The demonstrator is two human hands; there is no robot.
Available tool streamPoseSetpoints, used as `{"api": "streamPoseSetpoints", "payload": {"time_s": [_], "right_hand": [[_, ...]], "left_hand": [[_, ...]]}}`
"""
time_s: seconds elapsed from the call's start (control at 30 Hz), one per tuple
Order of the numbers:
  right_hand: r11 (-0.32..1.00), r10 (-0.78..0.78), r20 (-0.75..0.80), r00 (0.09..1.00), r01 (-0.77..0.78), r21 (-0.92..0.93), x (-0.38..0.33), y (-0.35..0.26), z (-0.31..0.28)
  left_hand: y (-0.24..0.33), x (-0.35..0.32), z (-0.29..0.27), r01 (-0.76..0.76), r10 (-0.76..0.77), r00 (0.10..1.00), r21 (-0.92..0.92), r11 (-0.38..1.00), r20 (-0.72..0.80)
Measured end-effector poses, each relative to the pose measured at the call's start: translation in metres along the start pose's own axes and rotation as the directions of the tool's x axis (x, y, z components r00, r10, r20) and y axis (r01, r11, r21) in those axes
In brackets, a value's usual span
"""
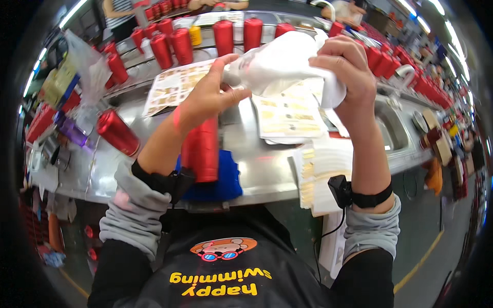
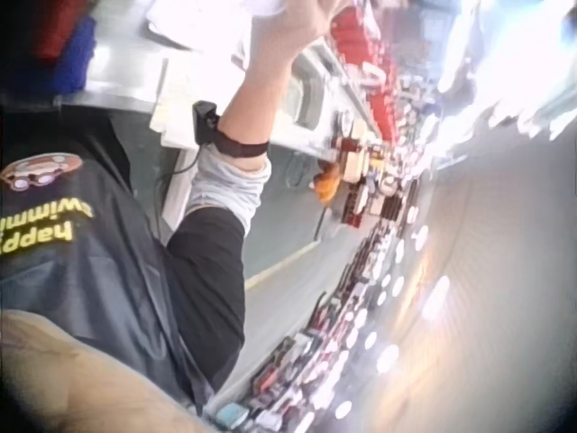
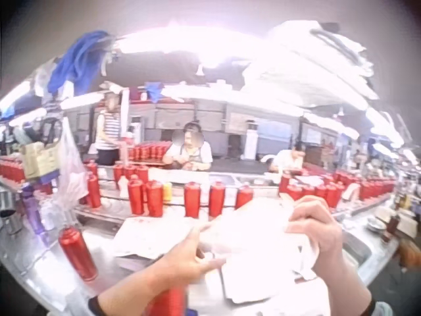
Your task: Manually applying decorative labels and stickers to red metal liquor bottles at a factory workstation.
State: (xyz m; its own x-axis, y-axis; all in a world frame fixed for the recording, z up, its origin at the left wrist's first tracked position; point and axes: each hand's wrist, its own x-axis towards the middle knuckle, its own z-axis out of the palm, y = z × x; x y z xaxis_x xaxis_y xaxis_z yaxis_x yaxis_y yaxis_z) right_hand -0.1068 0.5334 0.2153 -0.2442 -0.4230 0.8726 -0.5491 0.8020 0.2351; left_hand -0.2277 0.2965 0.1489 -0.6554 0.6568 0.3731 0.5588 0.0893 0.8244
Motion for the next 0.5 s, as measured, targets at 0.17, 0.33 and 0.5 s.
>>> {"api": "streamPoseSetpoints", "payload": {"time_s": [0.17,0.33,0.5], "right_hand": [[0.943,0.321,-0.080,0.944,-0.310,0.124,-0.042,0.004,-0.073],[0.915,0.403,-0.118,0.907,-0.401,0.046,-0.086,-0.009,-0.143],[0.806,0.582,-0.176,0.794,-0.592,-0.010,-0.140,-0.037,-0.201]], "left_hand": [[0.038,0.006,0.072,-0.379,0.458,0.889,0.566,0.732,0.003],[0.065,0.018,0.124,-0.548,0.602,0.796,0.486,0.680,0.055],[0.087,0.011,0.177,-0.643,0.653,0.755,0.270,0.717,0.063]]}}
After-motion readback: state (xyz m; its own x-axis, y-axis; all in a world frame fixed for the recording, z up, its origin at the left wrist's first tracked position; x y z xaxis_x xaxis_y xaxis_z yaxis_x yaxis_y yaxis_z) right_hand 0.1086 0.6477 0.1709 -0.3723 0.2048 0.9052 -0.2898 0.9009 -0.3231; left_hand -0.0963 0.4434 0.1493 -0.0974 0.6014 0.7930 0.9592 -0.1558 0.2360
